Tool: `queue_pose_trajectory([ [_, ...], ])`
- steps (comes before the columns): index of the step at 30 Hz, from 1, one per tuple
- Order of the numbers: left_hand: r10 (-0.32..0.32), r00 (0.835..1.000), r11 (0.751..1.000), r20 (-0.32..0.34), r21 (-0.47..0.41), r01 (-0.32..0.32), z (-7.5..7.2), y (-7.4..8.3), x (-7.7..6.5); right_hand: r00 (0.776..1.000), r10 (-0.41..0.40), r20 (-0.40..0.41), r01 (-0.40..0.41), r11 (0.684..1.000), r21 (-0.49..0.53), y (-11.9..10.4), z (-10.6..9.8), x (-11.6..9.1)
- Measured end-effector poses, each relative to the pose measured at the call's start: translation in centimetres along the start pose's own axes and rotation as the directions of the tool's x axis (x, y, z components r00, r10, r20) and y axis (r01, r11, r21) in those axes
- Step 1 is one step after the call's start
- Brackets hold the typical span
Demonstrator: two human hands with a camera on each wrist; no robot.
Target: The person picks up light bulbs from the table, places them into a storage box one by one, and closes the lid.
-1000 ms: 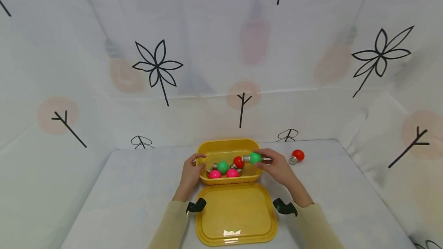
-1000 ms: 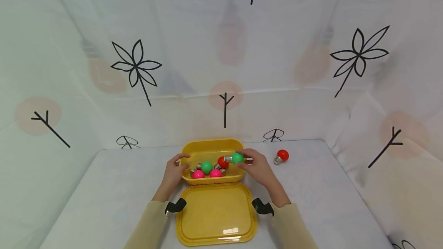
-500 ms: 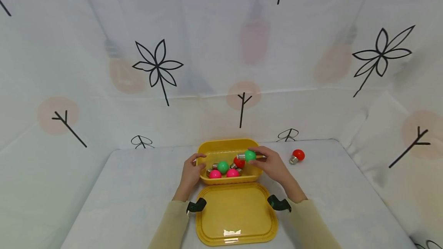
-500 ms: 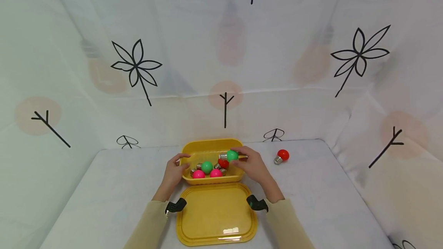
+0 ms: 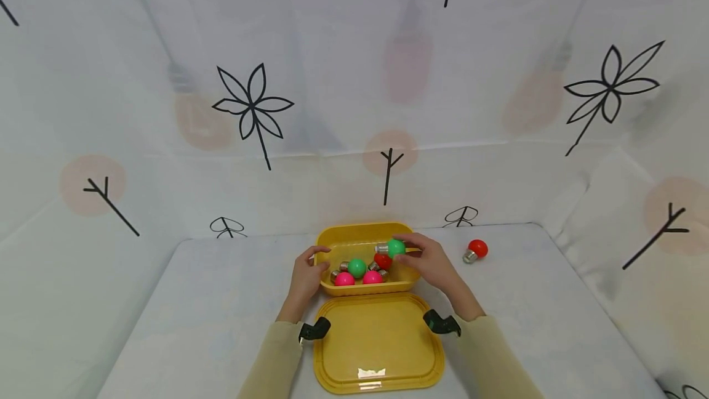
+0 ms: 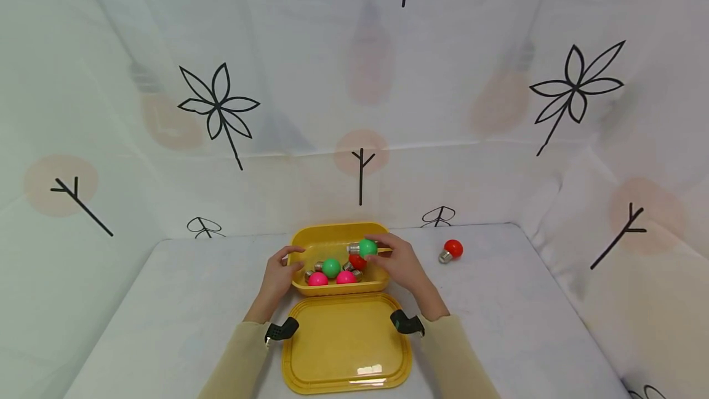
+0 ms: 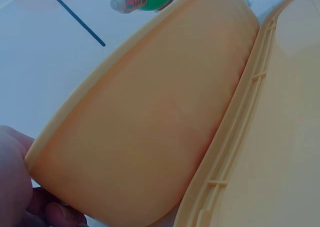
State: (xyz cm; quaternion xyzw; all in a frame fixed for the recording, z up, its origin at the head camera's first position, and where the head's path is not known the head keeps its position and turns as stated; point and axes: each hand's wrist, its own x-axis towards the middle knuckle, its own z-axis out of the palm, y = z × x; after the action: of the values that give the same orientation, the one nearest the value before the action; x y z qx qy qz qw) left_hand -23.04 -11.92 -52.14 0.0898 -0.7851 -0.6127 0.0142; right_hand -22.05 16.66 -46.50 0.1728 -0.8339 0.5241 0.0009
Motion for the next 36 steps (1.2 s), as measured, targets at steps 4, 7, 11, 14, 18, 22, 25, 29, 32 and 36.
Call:
queue_pose_trajectory([
  [4, 0.003, 1.0, 1.0, -0.002, 0.006, -0.003, 0.0, -0.1, 0.1, 1.0, 0.015, -0.002, -0.015, 1.0, 0.01, 1.5, 0.3, 0.6],
  [7, 0.005, 1.0, 1.0, -0.001, 0.008, -0.005, 0.0, -0.2, 0.1, 1.0, 0.013, -0.004, -0.013, 1.0, 0.017, 1.7, 0.3, 0.8],
  [11, 0.005, 1.0, 1.0, -0.001, 0.005, -0.005, 0.0, -0.2, 0.0, 1.0, 0.015, -0.005, -0.015, 1.0, 0.003, 1.4, 0.3, 1.0],
  [14, 0.005, 1.0, 1.0, -0.002, 0.003, -0.005, 0.0, -0.1, 0.0, 1.0, 0.017, -0.005, -0.017, 1.0, -0.003, 1.1, 0.3, 1.2],
  [18, 0.008, 1.0, 1.0, -0.004, 0.006, -0.008, 0.0, 0.0, 0.0, 1.0, -0.005, -0.009, 0.005, 1.0, 0.013, 1.0, 0.4, 1.4],
  [22, 0.007, 1.0, 1.0, -0.007, 0.013, -0.007, 0.0, 0.0, 0.0, 1.0, -0.017, -0.009, 0.017, 1.0, 0.02, 0.9, 0.4, 1.5],
  [25, 0.002, 1.0, 1.0, -0.006, 0.017, -0.002, 0.0, 0.0, 0.0, 1.0, -0.01, -0.002, 0.01, 1.0, 0.015, 0.7, 0.4, 1.6],
  [29, -0.007, 1.0, 1.0, -0.009, 0.017, 0.008, 0.0, 0.0, -0.1, 1.0, -0.004, 0.007, 0.004, 1.0, 0.006, 0.7, 0.5, 1.8],
  [32, -0.012, 1.0, 1.0, -0.015, 0.026, 0.013, 0.1, 0.1, -0.1, 1.0, -0.005, 0.015, 0.005, 1.0, 0.003, 0.7, 0.6, 2.0],
  [36, -0.013, 1.0, 0.999, -0.018, 0.032, 0.014, 0.1, 0.1, -0.1, 1.0, -0.006, 0.021, 0.006, 1.0, 0.005, 0.7, 0.7, 2.2],
])
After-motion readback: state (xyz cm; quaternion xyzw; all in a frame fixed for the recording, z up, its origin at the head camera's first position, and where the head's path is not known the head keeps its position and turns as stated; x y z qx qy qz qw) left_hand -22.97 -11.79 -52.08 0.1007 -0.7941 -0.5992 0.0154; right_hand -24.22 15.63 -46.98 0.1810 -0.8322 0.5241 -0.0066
